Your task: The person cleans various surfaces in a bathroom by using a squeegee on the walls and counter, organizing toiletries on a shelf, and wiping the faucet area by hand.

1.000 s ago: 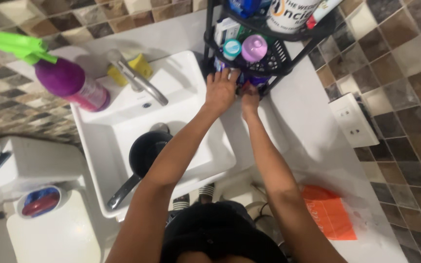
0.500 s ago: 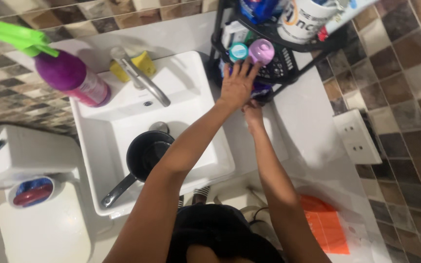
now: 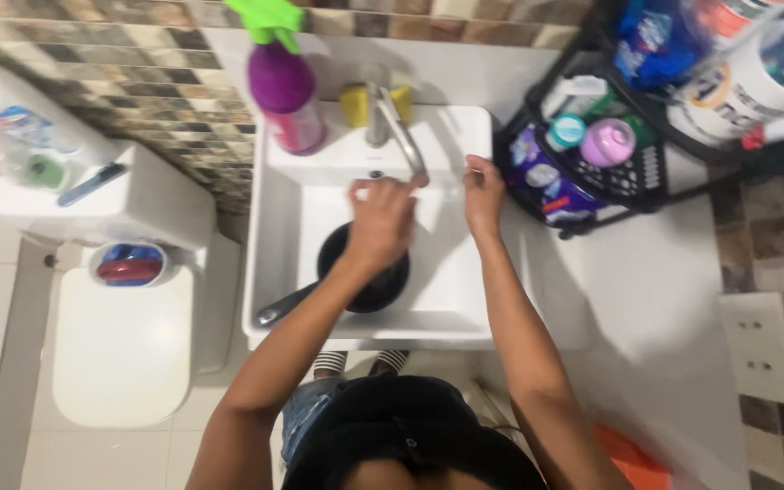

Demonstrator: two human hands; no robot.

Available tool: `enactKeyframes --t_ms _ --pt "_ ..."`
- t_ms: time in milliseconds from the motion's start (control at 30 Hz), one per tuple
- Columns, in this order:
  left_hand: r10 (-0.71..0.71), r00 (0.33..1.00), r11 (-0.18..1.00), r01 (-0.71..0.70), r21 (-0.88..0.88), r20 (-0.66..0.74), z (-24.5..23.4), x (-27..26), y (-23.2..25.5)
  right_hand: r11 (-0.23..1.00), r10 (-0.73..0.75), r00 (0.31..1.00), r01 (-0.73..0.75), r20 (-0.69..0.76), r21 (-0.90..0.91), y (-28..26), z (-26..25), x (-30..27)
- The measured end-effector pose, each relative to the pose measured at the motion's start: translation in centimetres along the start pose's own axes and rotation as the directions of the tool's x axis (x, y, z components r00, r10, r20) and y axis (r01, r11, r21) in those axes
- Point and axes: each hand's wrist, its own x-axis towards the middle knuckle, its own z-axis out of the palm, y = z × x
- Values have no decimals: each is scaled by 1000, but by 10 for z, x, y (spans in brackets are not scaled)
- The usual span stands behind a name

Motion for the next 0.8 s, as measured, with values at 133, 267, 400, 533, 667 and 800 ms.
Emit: enactKeyframes --t_ms 133,267,400,533,667,800 --pt "-222 956 971 235 49 -192 -32 -15 -83 998 14 994 -8 -105 56 -85 1 -6" --pt "-385 907 919 394 19 -172 -51 2 -150 1000 -28 987 28 -155 -7 -152 7 -17" --pt "-445 876 896 431 -111 -188 -56 26 -175 997 -69 978 62 -196 -40 -184 18 -41" --pt "-250 904 966 257 -27 -348 -51 21 -163 993 -40 965 9 -260 -120 -185 14 -82" --pt "-239 971 962 240 -134 23 -32 -8 -138 974 123 936 -177 -329 -141 -173 2 -127" --pt "-190 858 977 215 2 478 -33 -52 -115 958 196 890 -264 -411 -116 -165 -13 -171"
